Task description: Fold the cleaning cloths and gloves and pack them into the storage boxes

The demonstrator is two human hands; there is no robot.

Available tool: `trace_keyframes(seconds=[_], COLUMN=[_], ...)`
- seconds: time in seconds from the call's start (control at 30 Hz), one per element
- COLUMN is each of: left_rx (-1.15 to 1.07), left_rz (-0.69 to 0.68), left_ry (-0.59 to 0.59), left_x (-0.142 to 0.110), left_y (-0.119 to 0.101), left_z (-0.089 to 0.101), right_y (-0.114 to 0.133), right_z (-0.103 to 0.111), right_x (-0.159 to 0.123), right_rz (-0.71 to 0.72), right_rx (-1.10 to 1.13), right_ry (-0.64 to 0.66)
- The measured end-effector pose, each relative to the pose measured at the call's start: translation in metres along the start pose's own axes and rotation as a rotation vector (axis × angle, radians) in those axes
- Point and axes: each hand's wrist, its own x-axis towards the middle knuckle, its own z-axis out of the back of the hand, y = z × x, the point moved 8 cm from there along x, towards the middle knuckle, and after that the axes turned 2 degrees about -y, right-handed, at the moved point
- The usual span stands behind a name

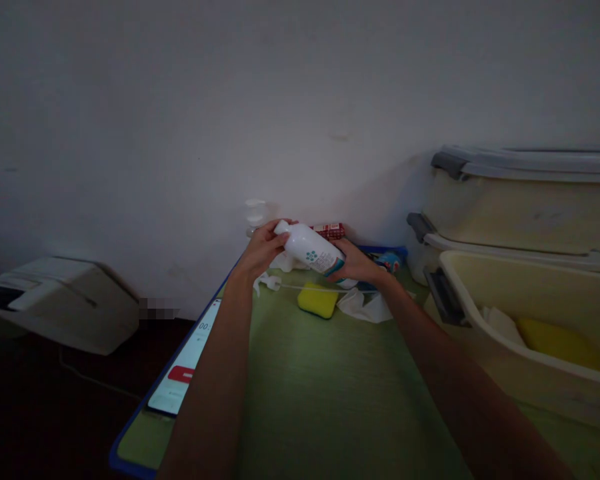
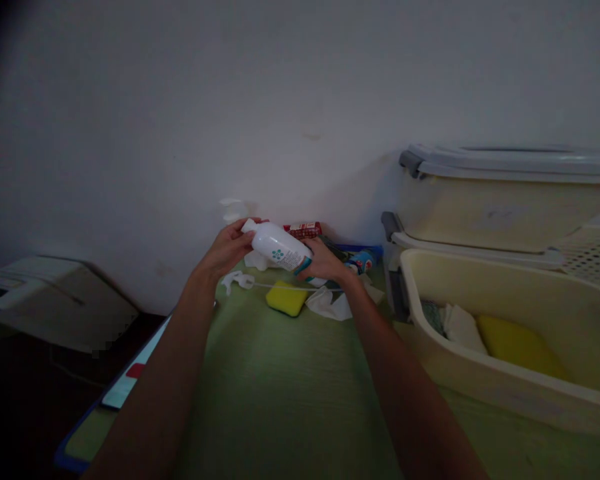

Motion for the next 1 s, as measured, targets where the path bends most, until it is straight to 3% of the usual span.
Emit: trace_keyframes(seconds=[0.27, 0.53, 0.7, 0.8, 1.0], left_rx=[0.195, 0.387, 0.5, 0.473, 0.201], left_rz=[-0.013, -0.035, -0.077, -0.126, -0.137], left_ry=[-0.177, -0.238, -0.283, -0.197, 0.123], left_x=[0.005, 0.008, 0.006, 0.004, 0.001], left_y=[0.002, -0.002, -0.008, -0.016, -0.017], left_z=[0.008, 0.009, 0.001, -0.012, -0.041], right_y=[0.002, 0.002, 0.0, -0.001, -0.008], right_z=[0.0, -0.005, -0.007, -0.006, -0.008], right_x=[-0.015, -0.021, -0.022, -0.022, -0.019], right_rz=[0.043, 0.029, 0.011, 0.022, -0.027], right_rx=[0.059, -0.216, -0.172, -0.087, 0.302], right_ry=[-0.198, -0.41, -0.412, -0.363, -0.263])
